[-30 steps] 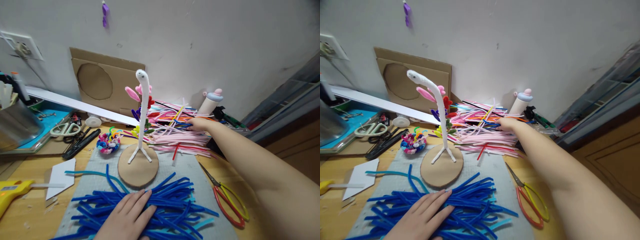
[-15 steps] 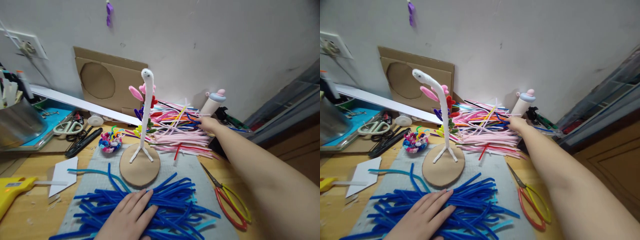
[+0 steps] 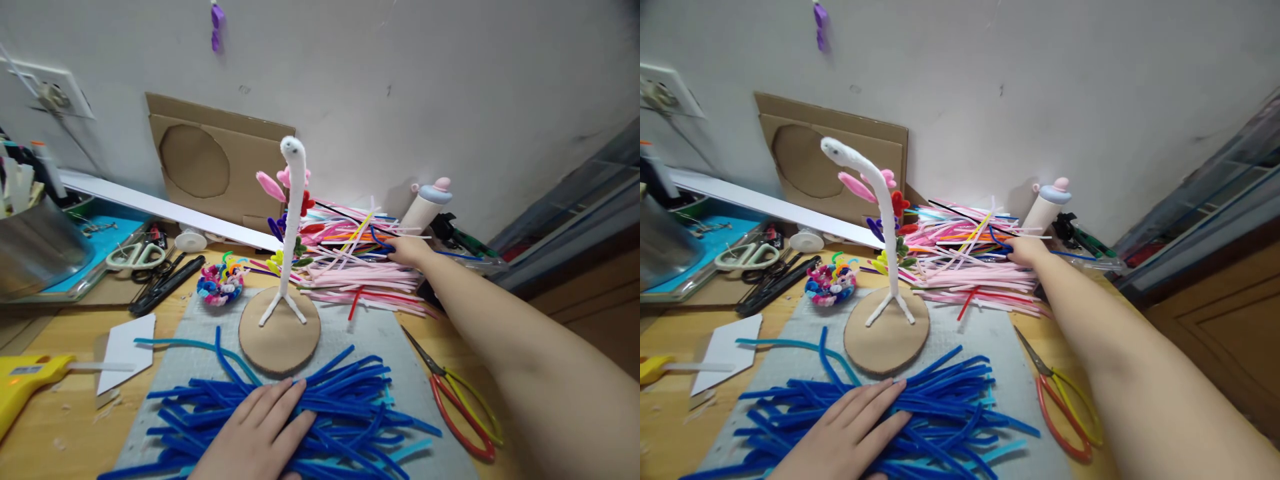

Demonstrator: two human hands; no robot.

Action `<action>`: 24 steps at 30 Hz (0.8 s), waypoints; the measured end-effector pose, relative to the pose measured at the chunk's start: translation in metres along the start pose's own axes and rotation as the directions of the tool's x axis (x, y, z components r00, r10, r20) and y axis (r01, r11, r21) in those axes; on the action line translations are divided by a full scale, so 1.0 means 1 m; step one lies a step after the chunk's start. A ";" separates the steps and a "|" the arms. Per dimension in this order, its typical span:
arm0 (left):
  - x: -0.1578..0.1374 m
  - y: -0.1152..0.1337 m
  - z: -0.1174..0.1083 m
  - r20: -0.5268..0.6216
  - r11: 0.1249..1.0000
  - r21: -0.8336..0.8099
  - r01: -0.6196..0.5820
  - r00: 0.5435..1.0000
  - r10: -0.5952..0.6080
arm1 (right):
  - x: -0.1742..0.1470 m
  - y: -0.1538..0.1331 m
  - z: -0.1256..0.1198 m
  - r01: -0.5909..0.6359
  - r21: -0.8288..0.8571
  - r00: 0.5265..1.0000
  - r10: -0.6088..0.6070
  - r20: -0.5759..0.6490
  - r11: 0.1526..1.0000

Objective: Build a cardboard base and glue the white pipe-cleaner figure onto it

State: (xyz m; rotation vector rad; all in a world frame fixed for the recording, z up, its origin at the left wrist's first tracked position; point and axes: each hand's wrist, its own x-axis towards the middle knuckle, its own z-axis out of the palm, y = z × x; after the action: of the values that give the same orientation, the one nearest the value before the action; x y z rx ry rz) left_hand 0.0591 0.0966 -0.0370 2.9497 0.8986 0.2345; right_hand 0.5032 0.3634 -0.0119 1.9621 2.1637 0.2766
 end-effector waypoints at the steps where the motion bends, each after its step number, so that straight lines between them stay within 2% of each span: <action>1: 0.000 0.000 0.001 -0.005 1.000 -0.006 0.001 1.000 -0.001 | 0.000 0.001 -0.001 0.005 -0.007 1.000 -0.005 -0.010 1.000; 9: 0.002 0.002 -0.002 0.056 1.000 0.009 0.004 0.998 -0.004 | 0.000 0.006 -0.014 0.093 -0.022 0.990 -0.095 -0.109 0.995; 15: 0.003 0.000 -0.003 0.130 1.000 -0.007 0.005 0.991 -0.004 | 0.002 0.011 -0.037 0.136 -0.059 0.978 -0.144 -0.153 0.989; 20: 0.000 -0.004 0.012 0.109 0.998 -0.061 0.013 0.994 -0.007 | -0.005 0.028 -0.076 0.026 -0.076 0.976 -0.042 -0.212 0.997; 24: 0.000 -0.003 0.010 0.125 0.998 -0.064 0.026 0.992 -0.018 | -0.016 0.042 -0.117 -0.123 -0.088 0.936 0.086 -0.342 0.988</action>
State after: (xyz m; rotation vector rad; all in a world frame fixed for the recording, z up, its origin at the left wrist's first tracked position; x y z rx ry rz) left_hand 0.0586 0.0993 -0.0473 2.8558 0.8891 0.0768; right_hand 0.5126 0.3518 0.1124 2.0980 2.1818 0.7861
